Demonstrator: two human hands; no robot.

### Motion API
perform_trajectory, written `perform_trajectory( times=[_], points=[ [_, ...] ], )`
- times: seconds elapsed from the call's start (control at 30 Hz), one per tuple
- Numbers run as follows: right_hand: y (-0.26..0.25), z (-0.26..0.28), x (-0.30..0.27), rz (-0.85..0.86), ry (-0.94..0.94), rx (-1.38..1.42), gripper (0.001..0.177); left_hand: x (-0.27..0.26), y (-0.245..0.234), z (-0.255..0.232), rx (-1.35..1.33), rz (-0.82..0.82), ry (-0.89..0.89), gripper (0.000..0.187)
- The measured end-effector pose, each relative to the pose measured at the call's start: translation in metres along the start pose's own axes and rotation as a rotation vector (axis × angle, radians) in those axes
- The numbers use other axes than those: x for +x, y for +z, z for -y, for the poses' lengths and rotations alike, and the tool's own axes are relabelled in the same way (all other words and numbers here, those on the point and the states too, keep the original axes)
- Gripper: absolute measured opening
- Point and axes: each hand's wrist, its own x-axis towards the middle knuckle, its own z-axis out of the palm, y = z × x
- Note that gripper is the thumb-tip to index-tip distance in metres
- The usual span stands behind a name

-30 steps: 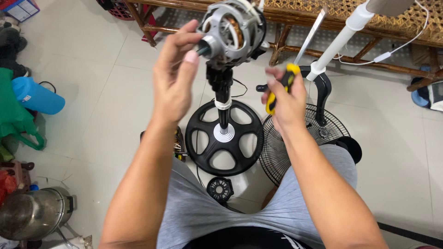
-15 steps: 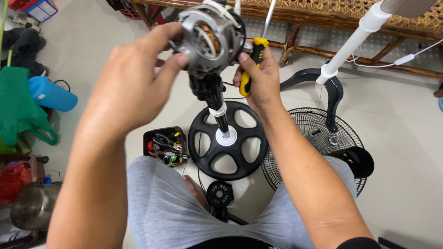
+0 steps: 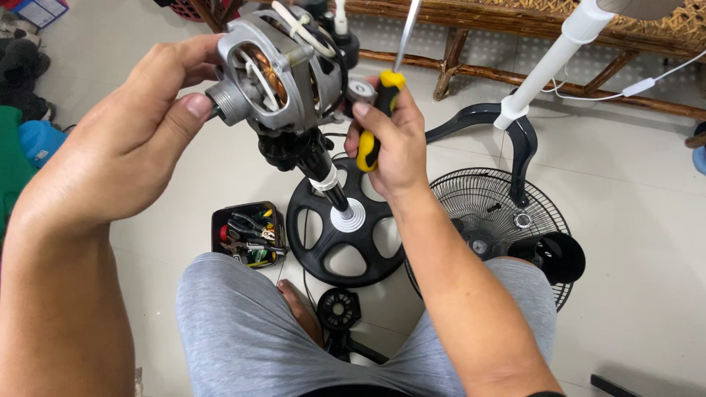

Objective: The person disassembles an electric fan by removing the rear motor housing and then the front motor housing using a screwdriver. The fan blades and cage are already removed. The person exposes the internal motor components and continues to remove screws from the motor assembly.

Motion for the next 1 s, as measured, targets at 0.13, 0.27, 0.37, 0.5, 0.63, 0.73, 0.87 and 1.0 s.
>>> perform_trajectory(
  times=[0.13,0.27,0.37,0.5,0.63,0.73,0.87,1.0],
  points=[
    [0.000,-0.002,-0.011,-0.009,-0.015,0.040,0.029,0.005,-0.002,0.005,-0.026,0.036,0.060,0.040],
    [0.009,-0.013,-0.024,-0.075,-0.159,0.027,0.029,0.005,-0.003,0.010,-0.003,0.049,-0.031,0.041],
    [0.013,-0.016,-0.035,-0.103,-0.180,0.037,0.032,0.003,-0.003,0.012,-0.093,0.054,0.013,0.039],
    [0.011,-0.010,-0.043,-0.039,-0.177,0.006,0.034,0.004,-0.003,0.012,-0.094,0.067,0.010,0.040],
    [0.016,-0.008,-0.046,-0.131,-0.168,-0.105,0.028,0.003,-0.002,0.009,-0.099,0.061,0.026,0.040],
    [0.027,-0.011,-0.044,-0.211,-0.185,-0.047,0.025,0.004,-0.001,0.006,-0.090,0.052,0.037,0.040],
    [0.040,-0.017,-0.044,-0.289,-0.246,-0.156,0.023,0.002,0.000,0.002,-0.073,0.040,0.020,0.041],
    [0.040,-0.017,-0.052,-0.201,-0.348,-0.355,0.027,-0.001,0.002,-0.002,-0.079,0.000,0.061,0.040]
  ],
)
